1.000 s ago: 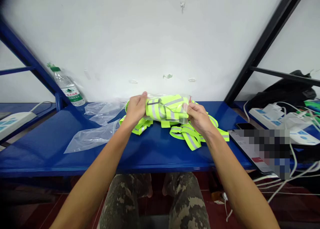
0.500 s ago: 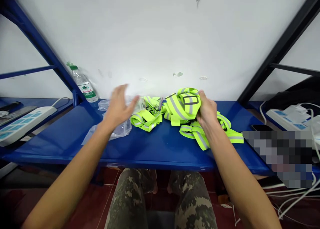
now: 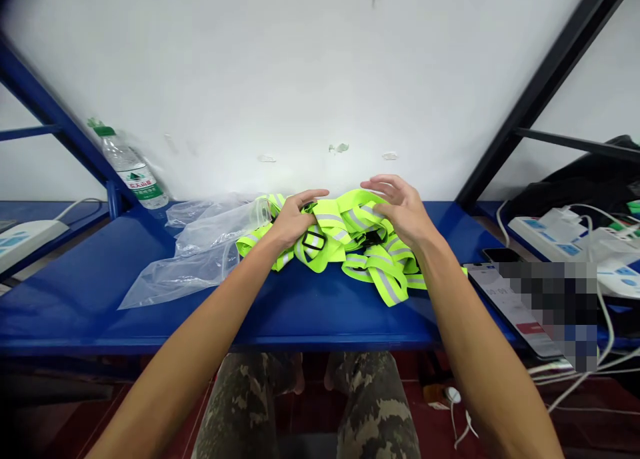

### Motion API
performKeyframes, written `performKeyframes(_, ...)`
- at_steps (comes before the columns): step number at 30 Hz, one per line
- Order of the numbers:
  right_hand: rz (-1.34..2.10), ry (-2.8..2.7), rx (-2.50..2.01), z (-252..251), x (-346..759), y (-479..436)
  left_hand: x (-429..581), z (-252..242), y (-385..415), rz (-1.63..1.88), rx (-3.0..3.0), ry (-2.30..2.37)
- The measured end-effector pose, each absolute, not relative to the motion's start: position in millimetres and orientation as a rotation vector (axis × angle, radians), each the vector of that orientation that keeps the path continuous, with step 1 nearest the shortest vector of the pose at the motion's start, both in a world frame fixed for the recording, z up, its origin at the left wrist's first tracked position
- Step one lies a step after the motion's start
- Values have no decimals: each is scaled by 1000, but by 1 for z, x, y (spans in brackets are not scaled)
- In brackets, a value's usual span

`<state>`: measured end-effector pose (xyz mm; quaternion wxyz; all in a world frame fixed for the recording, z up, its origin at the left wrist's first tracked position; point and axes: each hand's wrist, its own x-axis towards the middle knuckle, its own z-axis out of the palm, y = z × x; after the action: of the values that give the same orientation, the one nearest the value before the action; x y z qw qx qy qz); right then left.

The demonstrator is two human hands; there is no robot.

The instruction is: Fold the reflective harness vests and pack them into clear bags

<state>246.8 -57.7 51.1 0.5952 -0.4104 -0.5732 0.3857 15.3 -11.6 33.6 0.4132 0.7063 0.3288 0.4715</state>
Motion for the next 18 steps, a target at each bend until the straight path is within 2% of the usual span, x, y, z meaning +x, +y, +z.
performKeyframes(5,1367,-1373,-1209,54,234,-48,26,28,-31,1433,2280,856)
performKeyframes(7,1389,-1352,-1172,55,231,-45,26,28,-37,1428,2433,858)
performKeyframes(10,988,-1451,-1170,57,231,-43,23,26,-36,1239,2380,777)
performKeyframes(13,545,-1645,-1171,59,235,-44,20,25,-29,1064,1967,703)
performKeyframes(16,275,-1804,-1084,61,232,-49,24,25,-23,1128,1402,830)
performKeyframes(18,211,-1911,-1045,63,228,-55,29,24,-20,1147,1113,899)
